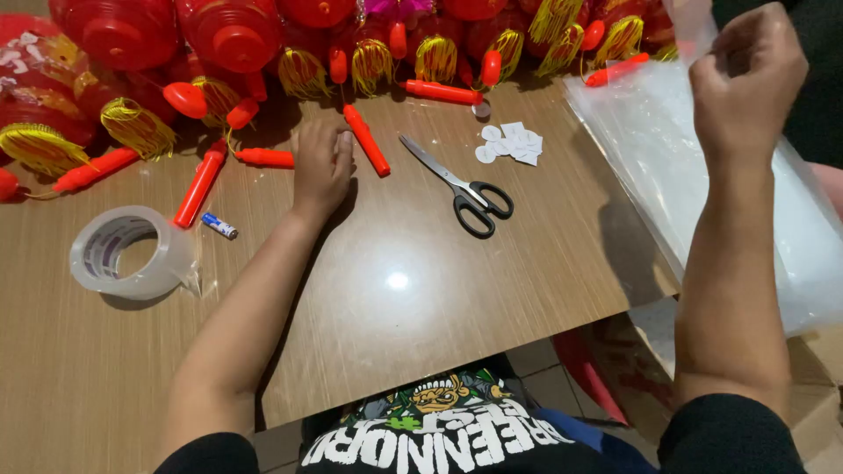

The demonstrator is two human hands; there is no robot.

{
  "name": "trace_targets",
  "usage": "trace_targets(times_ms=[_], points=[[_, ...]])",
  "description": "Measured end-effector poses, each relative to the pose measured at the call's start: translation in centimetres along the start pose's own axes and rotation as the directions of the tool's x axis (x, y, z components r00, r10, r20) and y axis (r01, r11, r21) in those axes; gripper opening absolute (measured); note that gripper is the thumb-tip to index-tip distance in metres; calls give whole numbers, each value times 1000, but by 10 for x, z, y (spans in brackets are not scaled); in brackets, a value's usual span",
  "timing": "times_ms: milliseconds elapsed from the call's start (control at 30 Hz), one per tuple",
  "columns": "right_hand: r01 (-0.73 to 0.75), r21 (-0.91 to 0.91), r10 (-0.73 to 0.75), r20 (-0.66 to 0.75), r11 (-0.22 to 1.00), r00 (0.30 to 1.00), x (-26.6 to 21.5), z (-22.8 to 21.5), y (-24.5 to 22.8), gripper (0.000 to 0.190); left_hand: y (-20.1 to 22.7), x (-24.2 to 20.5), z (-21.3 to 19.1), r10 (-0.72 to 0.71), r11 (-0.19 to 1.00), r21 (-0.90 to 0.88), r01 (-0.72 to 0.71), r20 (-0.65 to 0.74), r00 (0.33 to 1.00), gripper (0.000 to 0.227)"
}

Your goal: Assembling a decorative lantern by attaching a plastic handle to the main body

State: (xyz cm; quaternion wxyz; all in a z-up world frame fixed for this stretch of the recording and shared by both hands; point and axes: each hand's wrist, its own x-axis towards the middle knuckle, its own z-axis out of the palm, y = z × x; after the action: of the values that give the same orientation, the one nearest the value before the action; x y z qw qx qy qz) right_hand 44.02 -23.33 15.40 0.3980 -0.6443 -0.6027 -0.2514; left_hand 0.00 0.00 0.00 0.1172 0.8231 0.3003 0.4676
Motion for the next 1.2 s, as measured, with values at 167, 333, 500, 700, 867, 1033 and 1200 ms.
trace_targets(times_ms=[167,333,500,700,867,1033,1200], points=[[-28,384,-112,335,923,936,-26,-28,-191,22,34,-1,-40,-274,811,-484,328,181,945,42],[93,667,-391,313,739,865,-99,30,-288,18,37,-49,-95,-322,284,-739,611,527,786,77],[4,862,-723,421,506,548,-144,54,-326,13,104,-76,-199,-699,-54,-610,790,588,407,93],[-159,794,-600,558,586,573,-147,69,-317,38,102,-125,-212,-803,138,-482,865,457,383,19],[-11,537,-440,702,843,561,-146,81,-296,61,31,-162,-209,-747,467,-228,855,416,519,45],[-32,225,-195,899,974,393,-159,62,-247,76,23,-176,-202,-760,589,99,802,406,508,47],[-79,66,-11,828,995,560,-200,30,-182,68,23,-193,-201,-802,559,189,808,371,468,49]])
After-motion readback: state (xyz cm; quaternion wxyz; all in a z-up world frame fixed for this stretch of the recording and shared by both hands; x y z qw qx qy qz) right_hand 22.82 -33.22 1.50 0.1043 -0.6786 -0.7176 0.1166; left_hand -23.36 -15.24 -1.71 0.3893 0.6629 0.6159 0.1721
